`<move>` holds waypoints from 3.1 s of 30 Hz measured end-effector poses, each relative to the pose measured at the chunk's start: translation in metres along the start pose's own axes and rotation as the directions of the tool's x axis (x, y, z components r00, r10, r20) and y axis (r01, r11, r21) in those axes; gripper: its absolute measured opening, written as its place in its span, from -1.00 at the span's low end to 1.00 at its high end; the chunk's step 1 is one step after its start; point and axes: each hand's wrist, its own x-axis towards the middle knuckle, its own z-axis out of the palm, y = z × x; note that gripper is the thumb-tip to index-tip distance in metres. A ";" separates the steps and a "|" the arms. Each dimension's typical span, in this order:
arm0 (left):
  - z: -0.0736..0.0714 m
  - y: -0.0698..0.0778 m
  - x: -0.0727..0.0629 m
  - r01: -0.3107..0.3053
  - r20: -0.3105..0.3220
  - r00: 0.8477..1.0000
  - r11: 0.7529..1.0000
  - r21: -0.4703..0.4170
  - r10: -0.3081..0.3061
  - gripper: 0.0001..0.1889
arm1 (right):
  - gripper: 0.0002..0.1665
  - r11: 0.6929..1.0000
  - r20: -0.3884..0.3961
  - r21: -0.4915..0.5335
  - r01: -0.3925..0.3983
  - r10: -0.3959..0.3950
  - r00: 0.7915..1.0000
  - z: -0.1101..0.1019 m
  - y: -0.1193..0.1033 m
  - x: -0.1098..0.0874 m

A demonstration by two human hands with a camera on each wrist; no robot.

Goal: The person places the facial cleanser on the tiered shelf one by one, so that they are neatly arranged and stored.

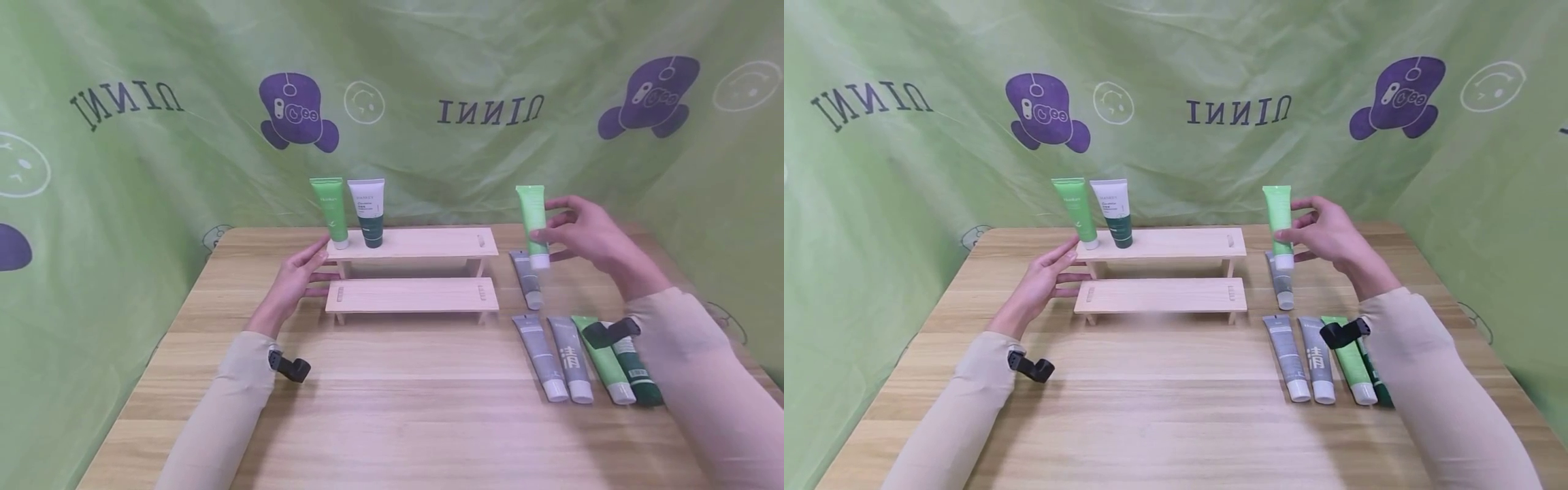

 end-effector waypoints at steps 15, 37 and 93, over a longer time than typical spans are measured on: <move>0.001 -0.002 0.001 0.001 -0.014 1.000 1.000 -0.006 -0.001 -0.47 | -0.14 0.990 -0.034 0.034 0.134 -0.132 0.991 0.046 -0.044 0.006; 0.001 0.001 0.001 0.005 -0.010 1.000 1.000 -0.012 -0.005 -0.47 | -0.13 0.937 -0.189 0.167 0.308 -0.276 0.942 0.141 -0.084 0.031; 0.012 0.005 -0.001 0.011 -0.095 0.995 0.999 0.048 -0.007 -0.51 | -0.26 0.853 -0.350 -0.015 0.521 -0.493 0.797 0.197 -0.065 0.051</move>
